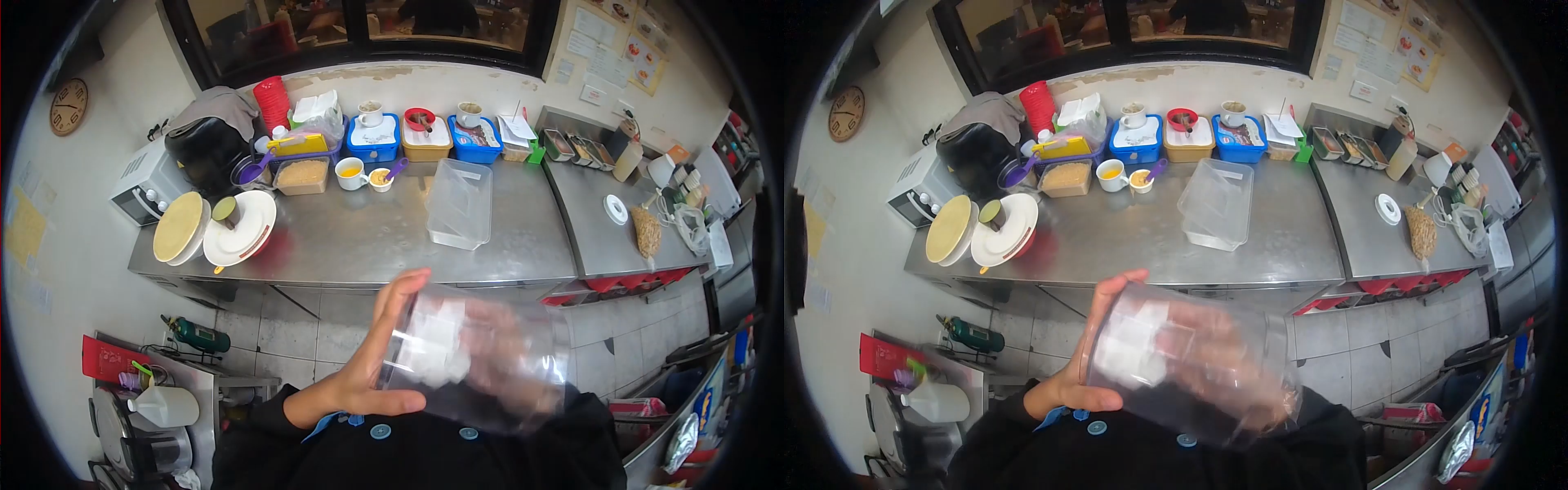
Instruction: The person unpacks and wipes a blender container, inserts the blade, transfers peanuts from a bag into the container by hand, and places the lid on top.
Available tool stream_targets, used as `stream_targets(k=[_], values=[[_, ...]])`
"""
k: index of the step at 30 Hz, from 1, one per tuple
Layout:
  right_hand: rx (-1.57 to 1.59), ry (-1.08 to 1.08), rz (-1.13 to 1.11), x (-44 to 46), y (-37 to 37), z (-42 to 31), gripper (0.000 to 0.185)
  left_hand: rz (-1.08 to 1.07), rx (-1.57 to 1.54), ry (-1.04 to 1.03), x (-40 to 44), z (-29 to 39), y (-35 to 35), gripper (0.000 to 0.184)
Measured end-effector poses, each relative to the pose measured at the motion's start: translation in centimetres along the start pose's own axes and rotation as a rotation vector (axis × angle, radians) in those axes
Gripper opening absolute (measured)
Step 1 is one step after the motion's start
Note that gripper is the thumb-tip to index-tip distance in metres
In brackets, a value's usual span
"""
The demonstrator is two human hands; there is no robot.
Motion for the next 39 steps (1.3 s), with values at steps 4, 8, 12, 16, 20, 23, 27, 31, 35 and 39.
stream_targets(k=[4,8,12,16,20,23,27,31,35,39], values=[[0.187,-0.16,0.0,1.4,-1.1,1.8,0.049,0.209,0.123,-0.164,0.3,-2.2,1.5,0.108],[0.754,-0.635,0.089,0.8,-2.2,1.0,0.036,0.343,0.067,-0.143,1.0,-3.1,3.3,0.102],[0.833,-0.686,0.116,0.9,0.2,-0.8,0.029,0.575,-0.248,0.003,1.1,-3.8,5.7,0.094],[0.212,-0.083,0.06,0.9,-1.6,0.1,0.027,0.633,-0.513,0.107,1.3,-4.6,5.7,0.088],[-0.098,0.139,-0.196,0.5,-2.3,0.1,0.024,0.497,-0.599,0.21,1.2,-5.1,5.8,0.087],[-0.075,0.175,-0.043,1.0,-1.6,1.3,0.021,0.518,-0.563,0.303,1.7,-5.7,5.1,0.096],[0.39,-0.397,0.162,1.8,-1.6,1.1,0.017,0.575,-0.062,-0.206,1.5,-5.0,3.9,0.114],[0.371,-0.507,-0.166,2.0,-2.2,-0.5,0.025,0.515,-0.224,-0.065,1.1,-4.1,5.2,0.116],[0.08,0.13,-0.42,1.4,-2.5,1.2,0.042,0.536,-0.317,-0.07,0.5,-4.5,5.4,0.111],[-0.003,0.135,-0.569,-0.4,-1.9,8.6,0.047,0.425,-0.483,0.209,-0.5,-6.6,6.5,0.093]])
Point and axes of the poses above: each hand's wrist, its own x-axis towards the middle knuckle, its own y-axis out of the back of the hand, z = x × y, the point moved 2 cm from there along x, towards the middle knuckle, and after that the axes turned 12 degrees about z, right-handed, at the moved point
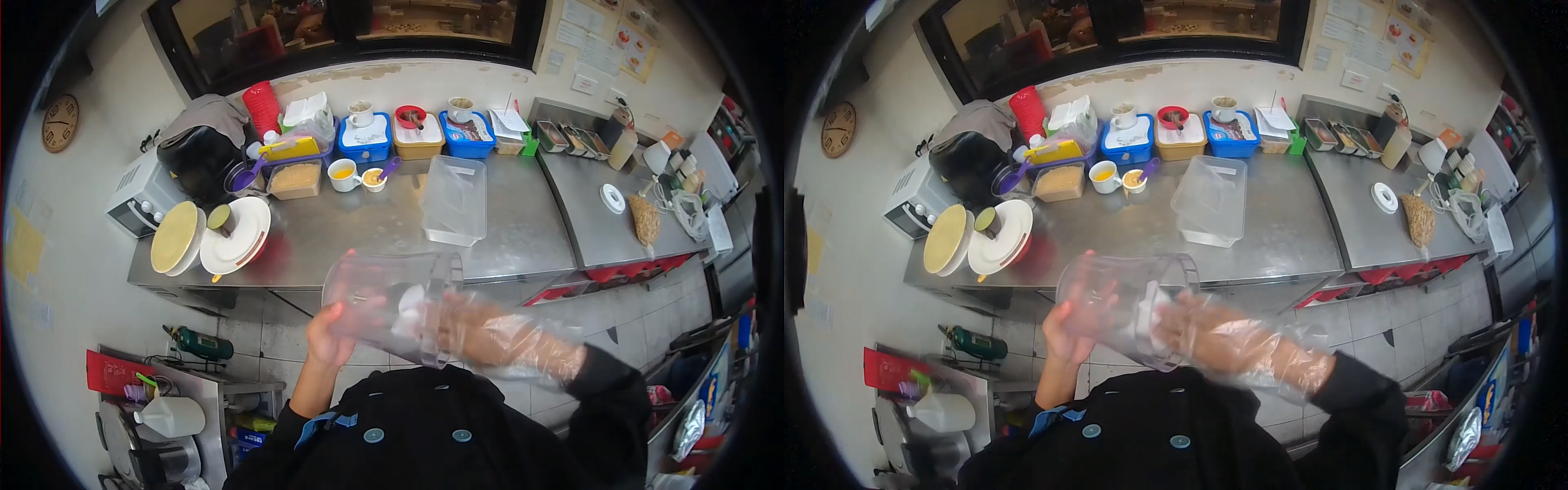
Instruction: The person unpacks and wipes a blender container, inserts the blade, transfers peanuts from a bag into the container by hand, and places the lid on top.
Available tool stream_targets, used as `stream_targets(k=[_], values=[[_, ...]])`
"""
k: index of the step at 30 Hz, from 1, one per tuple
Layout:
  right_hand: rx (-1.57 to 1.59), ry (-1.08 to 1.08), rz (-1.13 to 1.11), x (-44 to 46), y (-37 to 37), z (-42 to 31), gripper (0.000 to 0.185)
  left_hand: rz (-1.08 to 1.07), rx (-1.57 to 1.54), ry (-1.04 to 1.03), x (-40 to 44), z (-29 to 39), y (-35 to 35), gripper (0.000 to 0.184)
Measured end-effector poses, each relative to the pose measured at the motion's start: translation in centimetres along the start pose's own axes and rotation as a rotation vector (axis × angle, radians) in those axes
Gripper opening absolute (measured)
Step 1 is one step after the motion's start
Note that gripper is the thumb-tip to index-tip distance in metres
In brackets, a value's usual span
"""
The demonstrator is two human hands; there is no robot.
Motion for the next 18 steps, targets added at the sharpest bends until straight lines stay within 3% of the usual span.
stream_targets(k=[1,2,4,6,8,10,12,13,16,18], values=[[0.017,-0.022,-0.025,-0.1,0.2,0.8,0.047,-0.032,-0.031,0.145,0.1,-0.5,0.3,0.087],[-0.198,0.045,-0.009,0.3,1.3,0.2,0.045,-0.032,-0.028,0.148,0.2,-0.9,0.4,0.087],[-0.63,0.18,0.024,1.5,3.9,-1.6,0.042,-0.064,-0.119,0.351,0.4,-1.8,0.0,0.08],[-1.069,0.312,0.059,2.1,5.3,-2.6,0.04,-0.068,-0.135,0.322,0.4,-1.6,-0.1,0.08],[-0.97,0.261,0.063,1.7,3.9,-3.0,0.04,-0.072,-0.16,0.292,0.6,-1.5,-0.1,0.079],[-0.866,0.219,0.06,1.2,3.0,-3.7,0.039,0.082,-0.02,0.049,0.8,-1.1,0.5,0.078],[-0.234,0.08,0.006,1.1,3.1,-4.5,0.038,0.082,-0.06,0.059,0.8,-1.5,0.9,0.077],[-0.069,0.038,0.041,0.1,3.3,-3.7,0.032,0.084,-0.097,0.082,0.7,-1.7,1.1,0.077],[-0.047,0.062,0.212,-0.1,6.3,-3.2,0.041,0.098,-0.09,0.194,0.7,-1.6,1.4,0.077],[-0.207,-0.023,0.312,1.1,7.4,-3.2,0.048,0.066,-0.09,0.203,0.7,-1.7,0.9,0.077]])
Point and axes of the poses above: each hand's wrist, its own x-axis towards the middle knuckle, its own y-axis out of the back of the hand, z = x × y, the point moved 2 cm from there along x, towards the middle knuckle, and after that the axes turned 12 degrees about z, right-handed, at the moved point
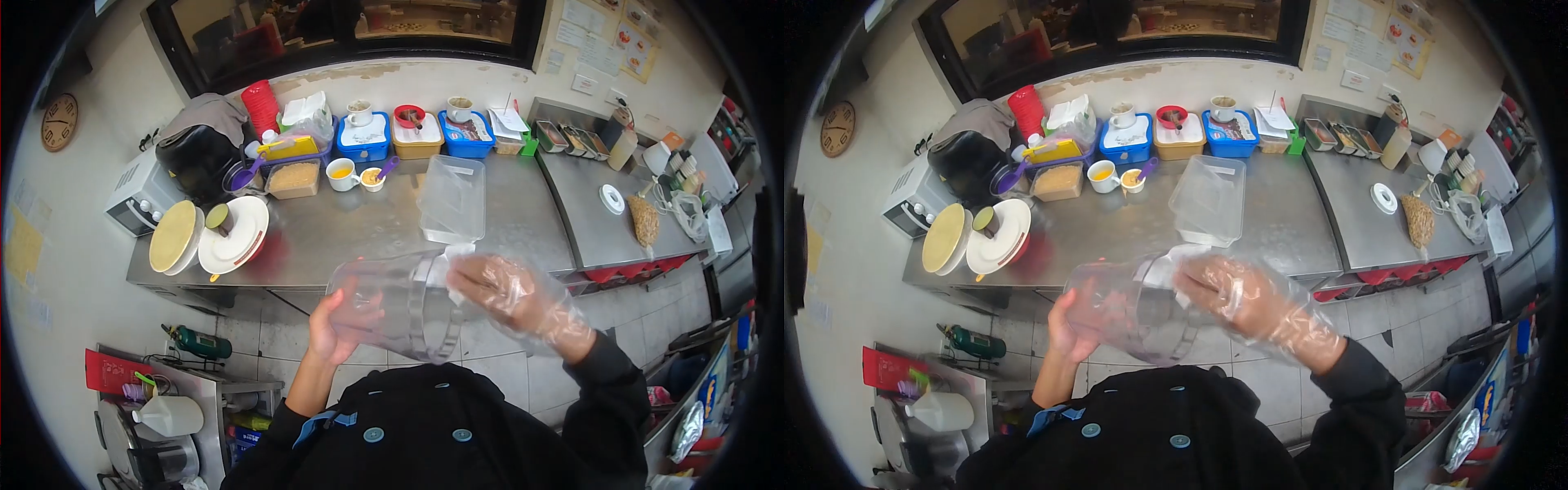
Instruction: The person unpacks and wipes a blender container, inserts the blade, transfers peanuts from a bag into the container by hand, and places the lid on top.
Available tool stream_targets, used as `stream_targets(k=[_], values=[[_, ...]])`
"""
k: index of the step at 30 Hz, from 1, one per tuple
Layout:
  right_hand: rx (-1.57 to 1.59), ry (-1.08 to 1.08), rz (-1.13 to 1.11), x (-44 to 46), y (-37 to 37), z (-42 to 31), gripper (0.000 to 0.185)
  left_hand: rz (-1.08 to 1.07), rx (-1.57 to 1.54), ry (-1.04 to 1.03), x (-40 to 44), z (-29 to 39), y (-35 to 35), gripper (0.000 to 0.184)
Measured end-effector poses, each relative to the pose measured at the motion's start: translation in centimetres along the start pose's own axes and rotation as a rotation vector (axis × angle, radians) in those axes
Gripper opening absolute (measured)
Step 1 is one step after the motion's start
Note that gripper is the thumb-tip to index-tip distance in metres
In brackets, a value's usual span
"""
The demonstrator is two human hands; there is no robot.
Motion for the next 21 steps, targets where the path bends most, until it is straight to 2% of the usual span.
stream_targets(k=[2,4,6,8,10,11,12,14,15,16,17,18,19,20,21], values=[[-0.55,0.483,-0.045,0.0,-0.4,2.2,0.034,-0.037,0.009,0.01,-0.1,0.0,-0.5,0.077],[-0.505,0.482,-0.054,-0.6,-1.4,3.3,0.031,0.003,0.03,-0.132,-0.2,0.7,-1.0,0.081],[-0.459,0.325,-0.154,-1.6,-3.0,3.2,0.03,0.009,0.099,-0.155,-0.5,1.3,-1.4,0.083],[-0.389,0.308,-0.172,-2.5,-4.1,3.0,0.029,0.026,0.161,-0.177,-0.6,1.2,-1.5,0.085],[-0.331,0.071,-0.286,-3.2,-5.2,2.4,0.045,0.123,0.159,-0.249,-0.4,1.4,-1.6,0.093],[-0.159,-0.003,-0.301,-3.1,-5.1,1.4,0.044,0.124,0.162,-0.252,-0.4,1.5,-1.4,0.093],[-0.16,-0.001,-0.299,-3.3,-5.2,0.6,0.044,0.08,0.239,-0.32,-0.2,1.5,-1.1,0.097],[0.386,-0.144,-0.124,-4.1,-5.5,-0.9,0.044,0.036,0.315,-0.385,0.6,0.9,0.5,0.101],[0.611,-0.393,-0.124,-4.6,-5.9,-0.8,0.04,-0.042,0.468,-0.576,1.2,0.6,1.5,0.108],[0.614,-0.395,-0.125,-4.4,-5.7,-0.8,0.04,-0.121,0.622,-0.765,1.4,0.3,2.5,0.116],[1.051,-0.65,0.006,-3.6,-5.1,-1.0,0.04,-0.119,0.624,-0.76,1.4,0.6,2.4,0.116],[1.484,-0.899,0.155,-2.7,-4.3,-1.3,0.04,-0.216,0.823,-0.956,1.3,1.2,1.5,0.118],[1.511,-0.962,0.213,-1.3,-2.9,-2.2,0.038,-0.32,1.019,-1.155,1.1,1.6,0.7,0.119],[1.507,-0.957,0.219,-0.8,-2.7,-2.2,0.038,-0.328,1.017,-1.158,1.2,1.6,0.2,0.119],[1.368,-1.006,0.269,-0.6,-2.5,-2.0,0.036,-0.371,1.042,-1.221,1.2,1.4,-0.5,0.121]])
Point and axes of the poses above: each hand's wrist, its own x-axis towards the middle knuckle, its own y-axis out of the back of the hand, z = x × y, the point moved 2 cm from there along x, towards the middle knuckle, and after that the axes turned 12 degrees about z, right-handed, at the moved point
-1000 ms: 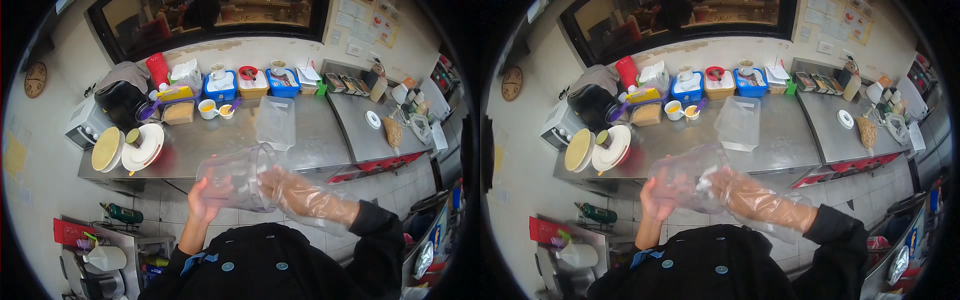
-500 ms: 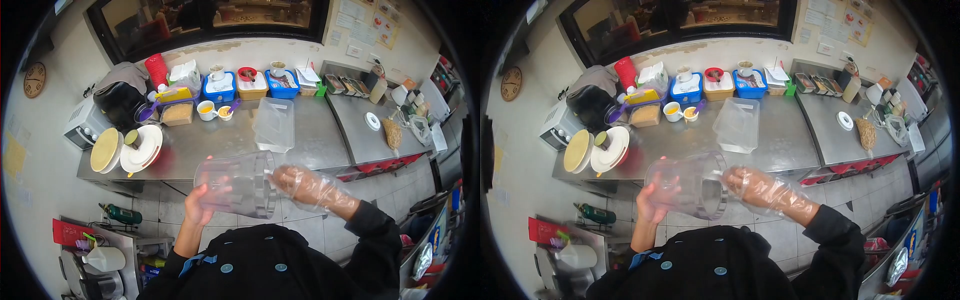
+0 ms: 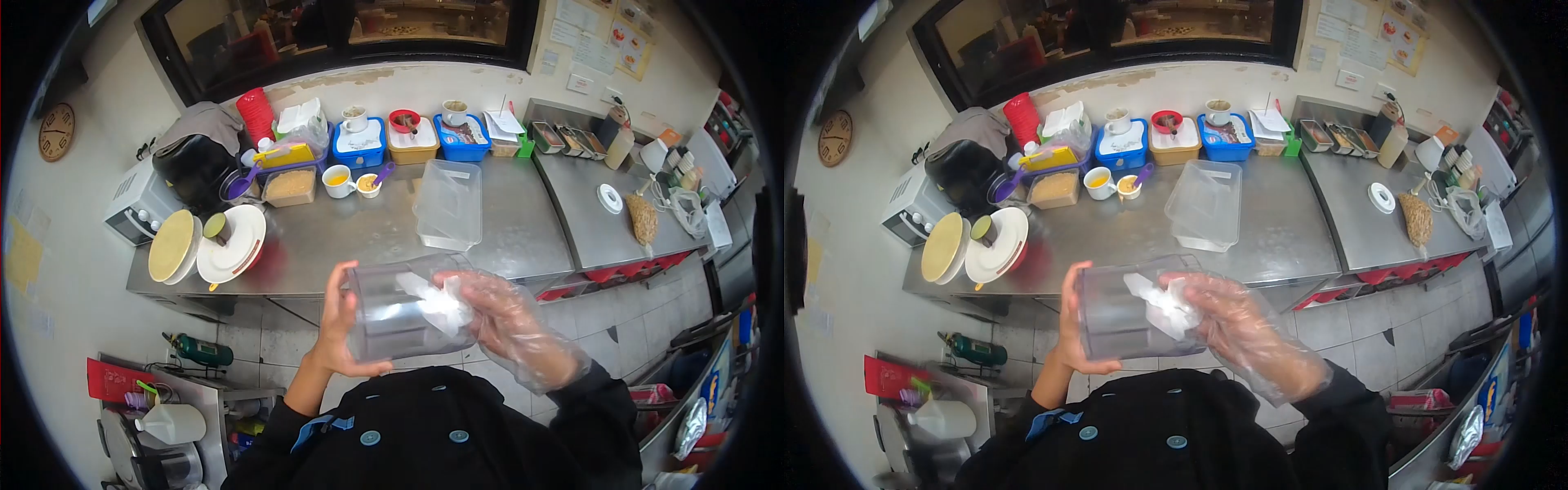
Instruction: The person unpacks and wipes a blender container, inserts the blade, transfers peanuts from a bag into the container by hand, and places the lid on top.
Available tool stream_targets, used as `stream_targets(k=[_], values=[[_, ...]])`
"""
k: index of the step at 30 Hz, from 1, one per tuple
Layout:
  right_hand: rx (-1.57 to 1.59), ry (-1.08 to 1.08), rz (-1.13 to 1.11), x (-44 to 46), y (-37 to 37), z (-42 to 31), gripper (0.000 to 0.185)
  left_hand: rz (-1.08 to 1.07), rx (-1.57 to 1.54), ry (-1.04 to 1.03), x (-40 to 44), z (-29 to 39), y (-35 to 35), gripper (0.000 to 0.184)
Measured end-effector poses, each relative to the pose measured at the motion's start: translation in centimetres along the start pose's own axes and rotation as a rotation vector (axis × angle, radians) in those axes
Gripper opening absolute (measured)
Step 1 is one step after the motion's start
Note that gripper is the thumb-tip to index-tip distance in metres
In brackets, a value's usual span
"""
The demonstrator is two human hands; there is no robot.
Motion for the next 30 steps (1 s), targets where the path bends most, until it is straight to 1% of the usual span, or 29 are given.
stream_targets(k=[1,2,3,4,5,6,7,8,9,11,12,14,15,17,18,20,21,23,24,26,27,29,30], values=[[-0.093,0.033,0.099,0.1,0.0,-0.3,0.034,-0.016,0.024,-0.075,0.5,0.5,-0.5,0.124],[-0.097,0.038,0.097,-0.2,-0.4,-0.4,0.034,-0.043,0.058,0.152,0.8,1.4,-0.6,0.12],[-0.171,0.144,0.095,-0.8,-0.8,-0.4,0.034,-0.039,0.061,0.148,0.1,1.5,-1.2,0.12],[-0.245,0.249,0.092,-1.2,-1.1,-0.5,0.035,0.064,-0.287,0.498,-1.1,0.8,-2.0,0.115],[-0.249,0.247,0.086,-0.9,-0.7,-0.5,0.035,0.17,-0.642,0.843,-2.0,0.3,-2.4,0.111],[-0.773,0.683,-0.077,-0.6,-0.4,-0.7,0.032,0.178,-0.639,0.842,-1.4,0.7,-2.1,0.111],[-1.292,1.114,-0.257,-0.4,-0.2,0.0,0.029,0.048,-0.929,0.991,-0.7,1.2,-2.1,0.107],[-1.391,1.202,-0.247,-0.4,0.6,1.9,0.044,-0.089,-1.221,1.13,-0.3,1.7,-2.0,0.103],[-1.387,1.197,-0.258,-0.5,0.6,2.2,0.044,-0.077,-1.219,1.134,0.2,1.3,-1.5,0.103],[-1.401,1.185,-0.363,-0.6,0.6,2.4,0.048,-0.166,-1.585,1.088,1.0,1.1,-0.8,0.102],[-1.399,1.187,-0.373,-0.6,0.7,2.7,0.048,-0.159,-1.581,1.083,0.9,1.1,-0.7,0.102],[-1.317,1.189,-0.52,-0.5,0.6,3.4,0.047,-0.102,-1.221,1.146,0.4,0.7,-0.7,0.101],[-1.312,1.188,-0.527,-0.8,0.3,3.3,0.047,-0.095,-1.218,1.147,0.1,0.5,-0.5,0.101],[-1.591,1.317,-0.578,-1.7,-0.9,3.0,0.042,0.075,-1.324,1.231,-0.2,-0.3,0.0,0.101],[-1.582,1.302,-0.579,-1.8,-1.2,3.0,0.042,0.083,-1.324,1.248,-0.1,-0.5,0.5,0.101],[-1.658,1.361,-0.701,-1.7,-1.8,3.2,0.037,0.058,-1.346,1.214,0.3,-0.8,1.9,0.114],[-1.654,1.36,-0.698,-1.6,-2.0,3.5,0.037,0.057,-1.343,1.22,0.5,-0.4,2.5,0.114],[-1.444,1.246,-0.71,-1.3,-2.4,3.5,0.034,-0.067,-1.247,1.144,1.4,0.5,3.2,0.118],[-1.446,1.252,-0.707,-1.3,-2.7,2.9,0.034,-0.072,-1.244,1.14,1.4,0.7,3.4,0.118],[-1.55,1.36,-0.694,-1.6,-3.6,1.7,0.031,-0.005,-1.235,1.064,1.0,1.2,3.6,0.114],[-1.546,1.358,-0.695,-1.4,-3.4,1.9,0.031,0.019,-1.231,1.04,0.7,1.4,3.6,0.113],[-1.692,1.205,-0.696,-0.8,-2.9,3.0,0.027,0.106,-1.297,1.047,-0.3,1.5,2.8,0.115],[-1.683,1.194,-0.699,-1.1,-2.9,3.6,0.027,0.113,-1.296,1.06,-0.8,1.7,2.6,0.115]])
Point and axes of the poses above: each hand's wrist, its own x-axis towards the middle knuckle, its own y-axis out of the back of the hand, z = x × y, the point moved 2 cm from there along x, towards the middle knuckle, and after that the axes turned 12 degrees about z, right-handed, at the moved point
